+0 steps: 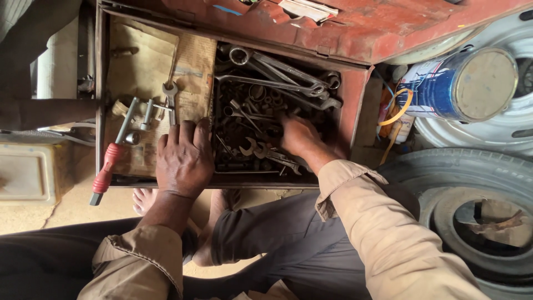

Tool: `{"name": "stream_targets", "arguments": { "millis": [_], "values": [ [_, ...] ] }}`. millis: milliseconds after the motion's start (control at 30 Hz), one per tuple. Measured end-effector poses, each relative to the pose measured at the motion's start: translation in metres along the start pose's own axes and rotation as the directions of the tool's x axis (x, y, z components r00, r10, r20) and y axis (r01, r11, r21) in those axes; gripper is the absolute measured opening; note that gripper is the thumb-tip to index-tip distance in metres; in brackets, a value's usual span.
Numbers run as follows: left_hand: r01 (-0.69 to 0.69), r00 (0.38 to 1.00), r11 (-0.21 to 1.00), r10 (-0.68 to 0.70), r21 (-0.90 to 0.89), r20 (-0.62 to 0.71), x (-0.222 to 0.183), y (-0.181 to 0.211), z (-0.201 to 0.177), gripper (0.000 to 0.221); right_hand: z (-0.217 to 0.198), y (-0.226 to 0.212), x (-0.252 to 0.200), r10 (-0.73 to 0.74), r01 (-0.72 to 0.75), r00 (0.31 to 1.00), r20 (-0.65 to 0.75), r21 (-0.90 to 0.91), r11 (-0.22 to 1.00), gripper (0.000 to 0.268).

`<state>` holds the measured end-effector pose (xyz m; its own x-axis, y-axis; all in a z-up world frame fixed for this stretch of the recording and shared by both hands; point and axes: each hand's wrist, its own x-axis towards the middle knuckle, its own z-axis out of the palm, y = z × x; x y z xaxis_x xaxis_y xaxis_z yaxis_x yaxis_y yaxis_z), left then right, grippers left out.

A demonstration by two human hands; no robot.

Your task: Organizing wrenches and small metal parts in a red toolbox.

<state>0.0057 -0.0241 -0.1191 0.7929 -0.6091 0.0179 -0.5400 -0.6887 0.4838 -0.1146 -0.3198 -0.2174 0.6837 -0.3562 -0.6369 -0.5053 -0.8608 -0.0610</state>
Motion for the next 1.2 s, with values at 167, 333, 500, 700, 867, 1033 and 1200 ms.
{"name": "stream_targets", "arguments": {
  "millis": [167,333,500,700,867,1033,1200],
  "values": [
    [-0.017,1.000,1.000,0.018,0.026,-0.021,0.001,0.001,0.000,0.032,-0.027,-0.017,-0.024,0.000,0.027,0.973,0.232,-0.111,0.993,0.028],
    [0.016,1.000,1.000,-0.016,0.013,0.011,-0.001,0.002,0.000,0.028,-0.019,-0.027,-0.054,-0.085,0.141,0.920,0.384,-0.119,0.983,0.023],
    [0.015,1.000,1.000,-0.015,0.013,0.021,0.000,0.000,-0.001,0.033,-0.026,-0.042,-0.074,-0.083,0.124,0.887,0.454,-0.060,0.990,0.027],
    [0.018,0.998,1.000,-0.020,0.024,0.055,0.000,-0.001,0.002,0.036,-0.004,-0.028,-0.067,-0.049,0.100,0.864,0.501,-0.074,0.992,0.031],
    [0.028,0.998,0.999,-0.030,0.023,0.055,-0.001,0.000,0.002,0.036,-0.013,-0.032,-0.076,-0.099,0.112,0.908,0.408,-0.008,0.994,0.038],
    [0.028,0.999,0.999,-0.029,0.030,0.033,-0.002,0.000,0.003,0.035,-0.062,-0.049,-0.092,-0.033,0.054,0.932,0.360,-0.050,0.997,0.041],
    [0.024,0.998,0.999,-0.025,0.023,0.049,-0.004,-0.001,0.005,0.030,-0.090,-0.019,-0.079,0.165,-0.150,0.935,0.313,-0.073,0.986,0.049]
  ]
}}
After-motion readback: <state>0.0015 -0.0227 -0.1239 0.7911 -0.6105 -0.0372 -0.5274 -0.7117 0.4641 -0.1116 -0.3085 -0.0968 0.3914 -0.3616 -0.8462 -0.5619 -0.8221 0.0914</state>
